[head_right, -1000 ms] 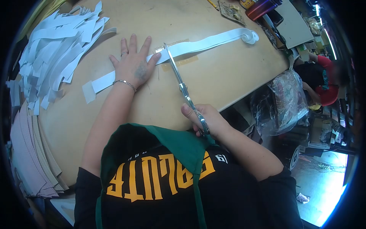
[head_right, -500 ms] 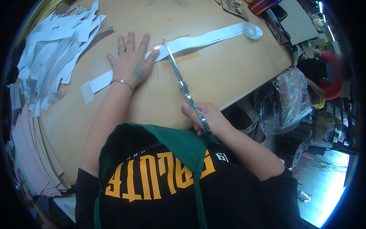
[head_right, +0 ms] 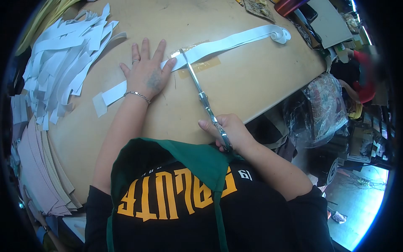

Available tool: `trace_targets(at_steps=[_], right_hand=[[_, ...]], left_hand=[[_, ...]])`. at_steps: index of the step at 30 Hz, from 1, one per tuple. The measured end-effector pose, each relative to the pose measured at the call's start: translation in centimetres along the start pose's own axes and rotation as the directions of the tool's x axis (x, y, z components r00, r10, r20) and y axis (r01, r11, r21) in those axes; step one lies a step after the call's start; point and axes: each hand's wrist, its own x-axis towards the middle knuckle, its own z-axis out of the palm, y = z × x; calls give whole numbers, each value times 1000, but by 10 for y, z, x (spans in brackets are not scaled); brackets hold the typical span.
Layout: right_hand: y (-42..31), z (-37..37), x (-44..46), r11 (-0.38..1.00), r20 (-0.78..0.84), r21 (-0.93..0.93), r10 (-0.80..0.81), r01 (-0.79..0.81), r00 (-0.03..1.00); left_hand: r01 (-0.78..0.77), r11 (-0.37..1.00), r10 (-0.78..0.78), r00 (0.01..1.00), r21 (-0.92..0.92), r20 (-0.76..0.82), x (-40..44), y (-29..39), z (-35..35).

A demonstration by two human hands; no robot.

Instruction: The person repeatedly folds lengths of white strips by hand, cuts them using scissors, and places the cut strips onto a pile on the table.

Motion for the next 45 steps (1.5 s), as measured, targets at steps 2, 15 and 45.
trace_targets(at_steps=[2, 15, 45], right_hand=[[5, -2, 0, 1000, 10, 30, -9, 9, 1000], [15, -11, 8, 987, 164, 149, -79, 54, 983], [-59, -94, 16, 889, -186, -79, -458, 451, 869]], left_hand=[[4, 1000, -4, 1000, -7, 23, 0, 1, -3], [4, 1000, -4, 1000, 13, 22, 2, 1, -1], [-5, 1000, 5, 1000, 2, 13, 1, 2, -3]])
